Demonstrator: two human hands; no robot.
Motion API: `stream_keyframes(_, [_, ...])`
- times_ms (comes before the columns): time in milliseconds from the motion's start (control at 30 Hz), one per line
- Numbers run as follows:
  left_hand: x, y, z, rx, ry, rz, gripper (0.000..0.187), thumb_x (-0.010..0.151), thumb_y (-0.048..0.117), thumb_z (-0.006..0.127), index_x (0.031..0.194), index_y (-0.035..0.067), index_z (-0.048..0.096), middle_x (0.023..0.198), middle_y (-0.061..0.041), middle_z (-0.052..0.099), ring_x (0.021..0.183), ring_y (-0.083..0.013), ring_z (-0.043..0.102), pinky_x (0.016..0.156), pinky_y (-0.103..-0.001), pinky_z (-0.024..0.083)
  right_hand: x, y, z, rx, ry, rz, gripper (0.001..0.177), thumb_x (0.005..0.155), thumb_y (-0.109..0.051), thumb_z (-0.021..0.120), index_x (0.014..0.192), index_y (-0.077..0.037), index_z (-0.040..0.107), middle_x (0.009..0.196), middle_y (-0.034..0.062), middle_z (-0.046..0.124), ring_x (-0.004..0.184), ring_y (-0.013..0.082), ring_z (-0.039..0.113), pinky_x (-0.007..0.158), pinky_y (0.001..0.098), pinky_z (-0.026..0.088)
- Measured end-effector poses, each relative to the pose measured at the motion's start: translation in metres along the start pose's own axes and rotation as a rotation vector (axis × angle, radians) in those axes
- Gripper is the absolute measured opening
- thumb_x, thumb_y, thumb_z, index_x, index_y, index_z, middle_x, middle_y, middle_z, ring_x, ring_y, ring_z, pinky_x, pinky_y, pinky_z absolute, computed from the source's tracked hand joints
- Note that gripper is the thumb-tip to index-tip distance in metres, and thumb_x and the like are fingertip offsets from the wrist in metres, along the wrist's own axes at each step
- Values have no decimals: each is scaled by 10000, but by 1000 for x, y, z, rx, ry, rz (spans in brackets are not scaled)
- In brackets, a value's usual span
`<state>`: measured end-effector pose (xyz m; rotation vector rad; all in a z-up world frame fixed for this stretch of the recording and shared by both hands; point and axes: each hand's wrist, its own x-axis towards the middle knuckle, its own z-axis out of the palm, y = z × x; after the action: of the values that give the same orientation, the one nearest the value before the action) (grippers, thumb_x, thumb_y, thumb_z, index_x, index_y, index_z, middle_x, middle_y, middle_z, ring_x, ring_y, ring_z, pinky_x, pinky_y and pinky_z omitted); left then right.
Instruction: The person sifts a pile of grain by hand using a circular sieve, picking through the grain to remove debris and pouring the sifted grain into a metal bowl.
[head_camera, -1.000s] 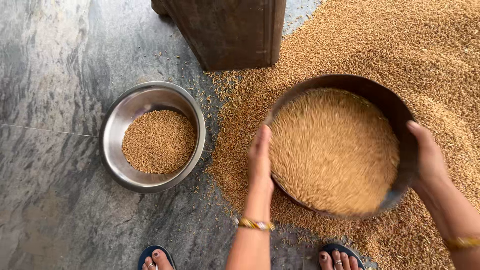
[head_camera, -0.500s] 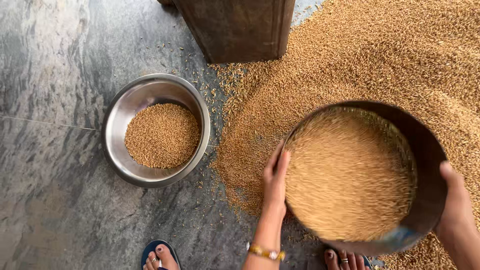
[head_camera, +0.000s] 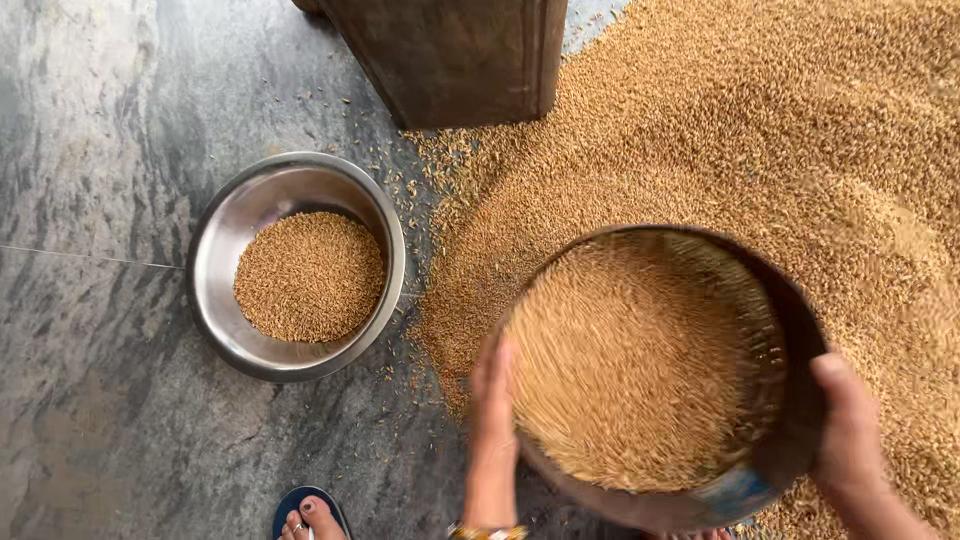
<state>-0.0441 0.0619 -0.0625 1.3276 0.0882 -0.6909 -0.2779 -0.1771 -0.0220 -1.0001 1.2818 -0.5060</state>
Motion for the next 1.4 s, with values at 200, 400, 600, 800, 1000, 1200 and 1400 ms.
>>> stream_keyframes(200, [42, 64, 82, 155, 47, -114, 554, 886, 573, 580, 1371, 309, 637, 1501, -52, 592, 1453, -199, 461, 1196, -473, 288, 62, -79, 37, -97, -25, 24, 615, 978, -523, 474, 1446, -128, 530, 1423, 77, 594, 1236, 253, 552, 1026, 450, 412])
stream_keyframes(400, [42, 79, -22, 156, 231, -199, 869, 853, 668, 526, 1534, 140, 413, 1594, -53, 454, 1474, -212, 421, 1189, -487, 318, 35, -43, 92, -115, -221, -67, 693, 989, -426, 529, 1495, 33, 415, 1556, 249, 422, 1412, 345, 439, 1163, 473, 334])
stream_keyframes(600, [-6, 5, -7, 116, 98, -116, 768, 860, 651, 526, 1480, 198, 551, 1514, -73, 595, 1381, -240, 554, 1137, -461, 409, -5, -2, 13, -8, -89, -52, 681, 943, -381, 472, 1523, -26, 458, 1485, 123, 552, 1337, 273, 519, 1131, 418, 375])
stream_keyframes(800, [29, 47, 88, 233, -6, -115, 759, 940, 673, 477, 1547, 226, 570, 1292, -122, 711, 1119, -400, 569, 1003, -567, 437, 65, -66, 11, -27, -18, 42, 668, 937, -551, 491, 1450, -124, 514, 1405, 86, 604, 1242, 256, 575, 1057, 437, 430])
stream_keyframes(1000, [26, 88, -10, 214, 280, -129, 797, 840, 664, 531, 1509, 234, 477, 1509, -15, 526, 1394, -194, 474, 1095, -438, 364, 56, -40, 81, -20, -253, -8, 613, 983, -533, 488, 1344, -41, 548, 1298, 178, 599, 1201, 320, 562, 1024, 497, 475])
stream_keyframes(1200, [9, 22, 12, -77, -54, 62, 669, 958, 533, 592, 1455, 85, 595, 1494, -195, 594, 1350, -351, 559, 1130, -473, 454, -2, -61, 40, -325, 171, 240, 618, 1085, -493, 429, 1483, -26, 501, 1478, 275, 495, 1316, 443, 551, 985, 604, 448])
stream_keyframes(1400, [-13, 14, 78, 140, -83, -130, 846, 889, 706, 456, 1508, 130, 468, 1616, -85, 426, 1525, -214, 343, 1212, -433, 240, 19, -58, 13, -36, -14, 94, 734, 1018, -618, 405, 1443, -34, 539, 1400, 207, 555, 1234, 352, 560, 1003, 547, 430])
